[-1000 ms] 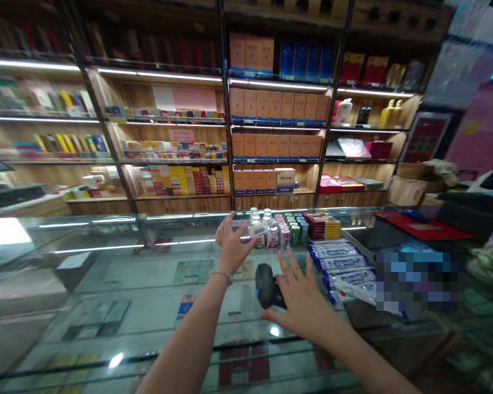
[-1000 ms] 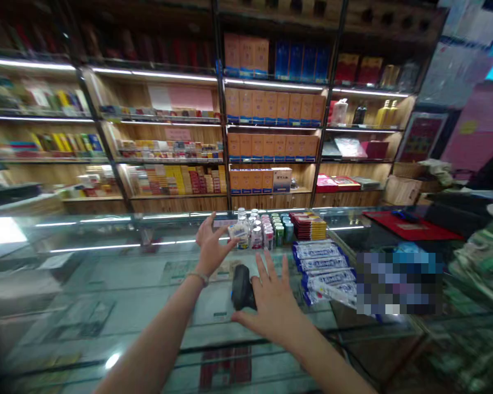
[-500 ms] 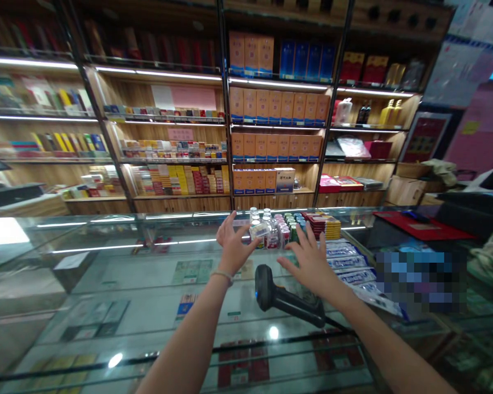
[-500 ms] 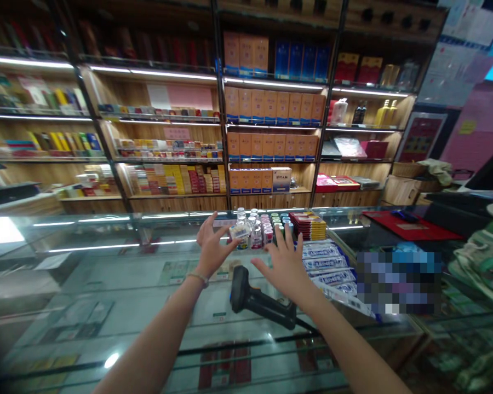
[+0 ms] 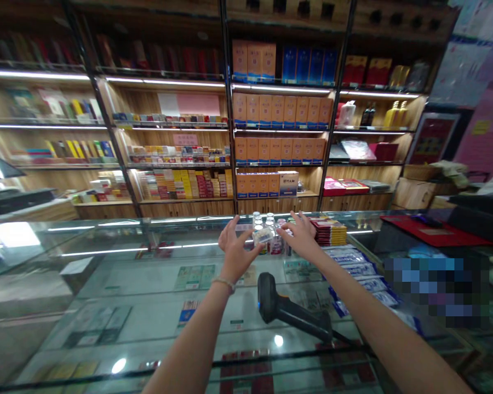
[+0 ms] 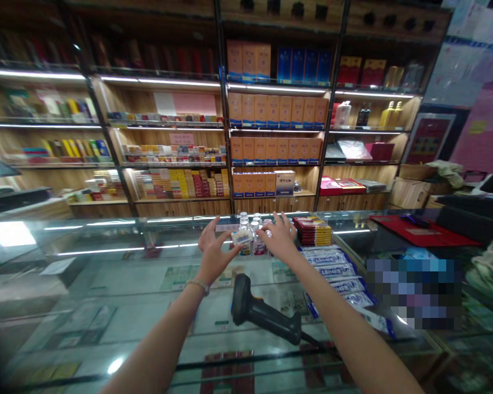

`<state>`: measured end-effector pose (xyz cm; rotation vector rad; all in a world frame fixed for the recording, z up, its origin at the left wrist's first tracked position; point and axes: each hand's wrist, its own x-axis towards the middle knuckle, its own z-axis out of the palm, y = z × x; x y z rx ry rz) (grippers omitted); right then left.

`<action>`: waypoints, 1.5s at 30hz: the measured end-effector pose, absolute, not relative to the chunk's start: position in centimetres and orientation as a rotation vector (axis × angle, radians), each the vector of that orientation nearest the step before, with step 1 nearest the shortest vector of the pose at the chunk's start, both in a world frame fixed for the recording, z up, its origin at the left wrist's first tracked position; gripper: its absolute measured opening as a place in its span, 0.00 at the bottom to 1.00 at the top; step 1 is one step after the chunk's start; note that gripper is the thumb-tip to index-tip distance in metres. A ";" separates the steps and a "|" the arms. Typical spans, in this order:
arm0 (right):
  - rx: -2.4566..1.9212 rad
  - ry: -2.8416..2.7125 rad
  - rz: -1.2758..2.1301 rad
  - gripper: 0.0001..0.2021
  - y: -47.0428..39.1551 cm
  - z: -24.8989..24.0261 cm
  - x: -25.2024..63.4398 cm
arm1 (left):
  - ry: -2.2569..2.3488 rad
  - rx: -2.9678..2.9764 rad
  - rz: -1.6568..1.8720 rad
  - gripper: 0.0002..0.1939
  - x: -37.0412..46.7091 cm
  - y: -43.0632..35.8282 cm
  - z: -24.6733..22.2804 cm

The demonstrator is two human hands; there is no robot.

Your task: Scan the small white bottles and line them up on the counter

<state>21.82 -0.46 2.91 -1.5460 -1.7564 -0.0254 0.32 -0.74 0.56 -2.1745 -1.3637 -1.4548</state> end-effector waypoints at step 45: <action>-1.155 -2.010 -0.065 0.10 -3.7 3.2 22.7 | -1.252 -2.606 -1.080 0.18 0.3 -0.7 1.1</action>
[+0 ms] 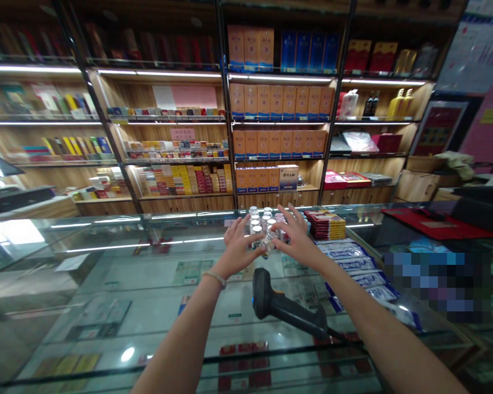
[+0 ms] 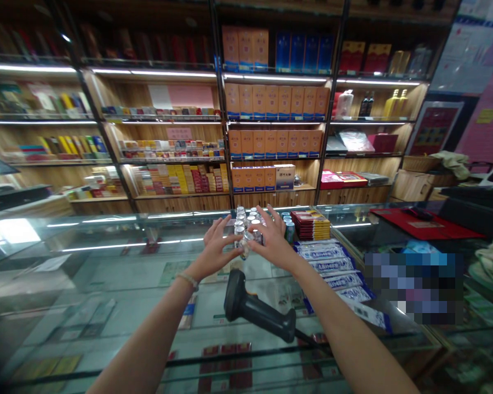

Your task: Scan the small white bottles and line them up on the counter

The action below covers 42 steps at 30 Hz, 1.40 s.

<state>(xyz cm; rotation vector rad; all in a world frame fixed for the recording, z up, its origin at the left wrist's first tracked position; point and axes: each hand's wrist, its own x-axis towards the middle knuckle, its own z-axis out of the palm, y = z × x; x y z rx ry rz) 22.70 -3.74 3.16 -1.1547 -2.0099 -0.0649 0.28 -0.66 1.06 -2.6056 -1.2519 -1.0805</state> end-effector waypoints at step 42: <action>-1.289 -1.999 -0.365 0.07 -0.5 1.0 19.8 | -1.483 -2.249 -1.109 0.08 0.7 -0.5 -0.5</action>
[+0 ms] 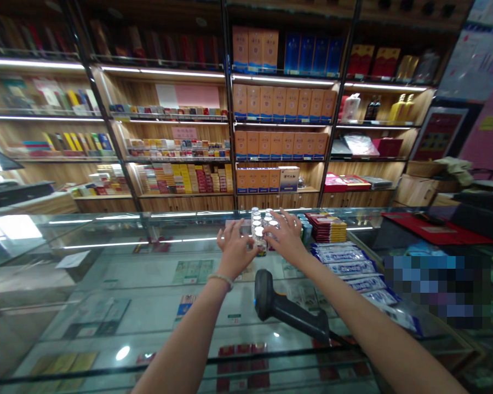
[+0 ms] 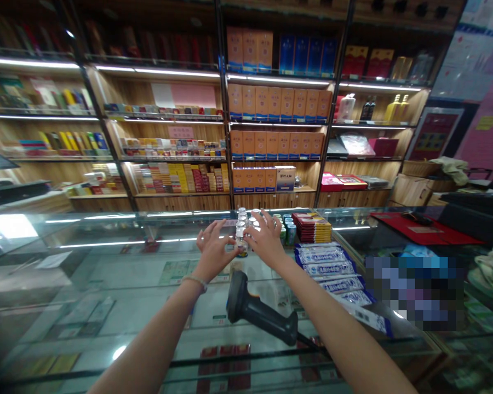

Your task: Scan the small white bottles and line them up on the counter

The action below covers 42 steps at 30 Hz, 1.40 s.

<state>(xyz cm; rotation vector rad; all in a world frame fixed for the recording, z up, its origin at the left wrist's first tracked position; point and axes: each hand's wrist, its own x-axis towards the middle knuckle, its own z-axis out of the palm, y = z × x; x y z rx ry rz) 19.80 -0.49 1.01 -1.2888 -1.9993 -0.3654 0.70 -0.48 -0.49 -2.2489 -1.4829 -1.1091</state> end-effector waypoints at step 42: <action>-1.175 -2.025 -0.719 0.24 -0.7 -2.9 19.9 | -1.268 -2.314 -0.838 0.35 -1.0 0.2 -1.7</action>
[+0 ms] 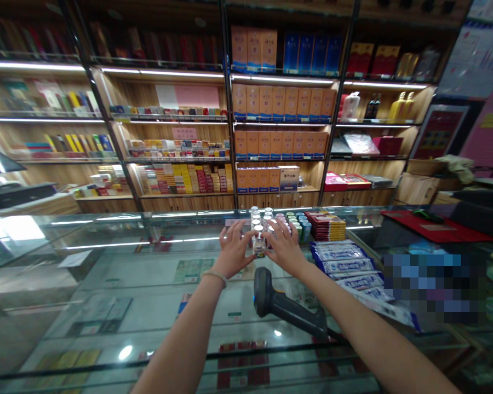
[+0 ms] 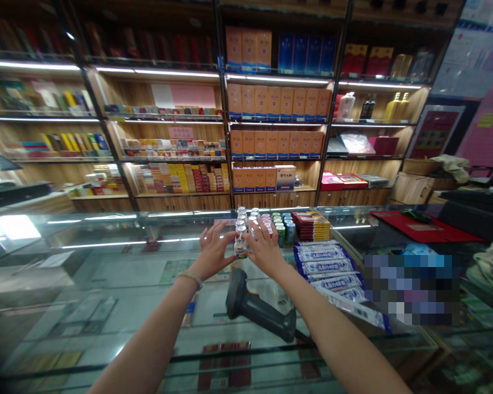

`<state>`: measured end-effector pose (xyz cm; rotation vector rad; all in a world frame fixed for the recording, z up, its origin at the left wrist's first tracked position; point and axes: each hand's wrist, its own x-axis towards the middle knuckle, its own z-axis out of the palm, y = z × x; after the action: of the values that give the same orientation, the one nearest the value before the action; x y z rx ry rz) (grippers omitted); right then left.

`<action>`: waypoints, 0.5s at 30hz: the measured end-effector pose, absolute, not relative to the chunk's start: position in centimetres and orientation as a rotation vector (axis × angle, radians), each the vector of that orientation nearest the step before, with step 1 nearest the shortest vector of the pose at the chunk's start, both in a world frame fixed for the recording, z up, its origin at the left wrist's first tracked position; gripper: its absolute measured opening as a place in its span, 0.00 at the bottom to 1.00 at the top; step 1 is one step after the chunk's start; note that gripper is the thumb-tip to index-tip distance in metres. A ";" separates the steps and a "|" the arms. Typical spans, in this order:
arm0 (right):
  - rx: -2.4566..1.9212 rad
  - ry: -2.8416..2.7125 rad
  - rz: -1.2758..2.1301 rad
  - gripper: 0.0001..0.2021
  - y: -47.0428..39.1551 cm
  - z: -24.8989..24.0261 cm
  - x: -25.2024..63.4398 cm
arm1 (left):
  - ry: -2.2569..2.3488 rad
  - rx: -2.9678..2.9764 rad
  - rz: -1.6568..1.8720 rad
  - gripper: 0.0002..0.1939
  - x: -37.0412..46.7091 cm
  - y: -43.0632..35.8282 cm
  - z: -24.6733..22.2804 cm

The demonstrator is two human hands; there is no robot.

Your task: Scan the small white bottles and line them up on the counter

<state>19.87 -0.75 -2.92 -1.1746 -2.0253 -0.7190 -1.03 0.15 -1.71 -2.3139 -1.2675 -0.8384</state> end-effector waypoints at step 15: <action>-1.238 -2.034 -0.698 0.24 -1.0 -2.8 19.8 | -1.310 -2.302 -0.851 0.33 -0.9 0.1 -1.8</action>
<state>19.78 -0.97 -2.76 -1.2377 -2.0340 -0.6982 -0.88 0.12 -1.78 -2.3022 -1.3101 -0.8510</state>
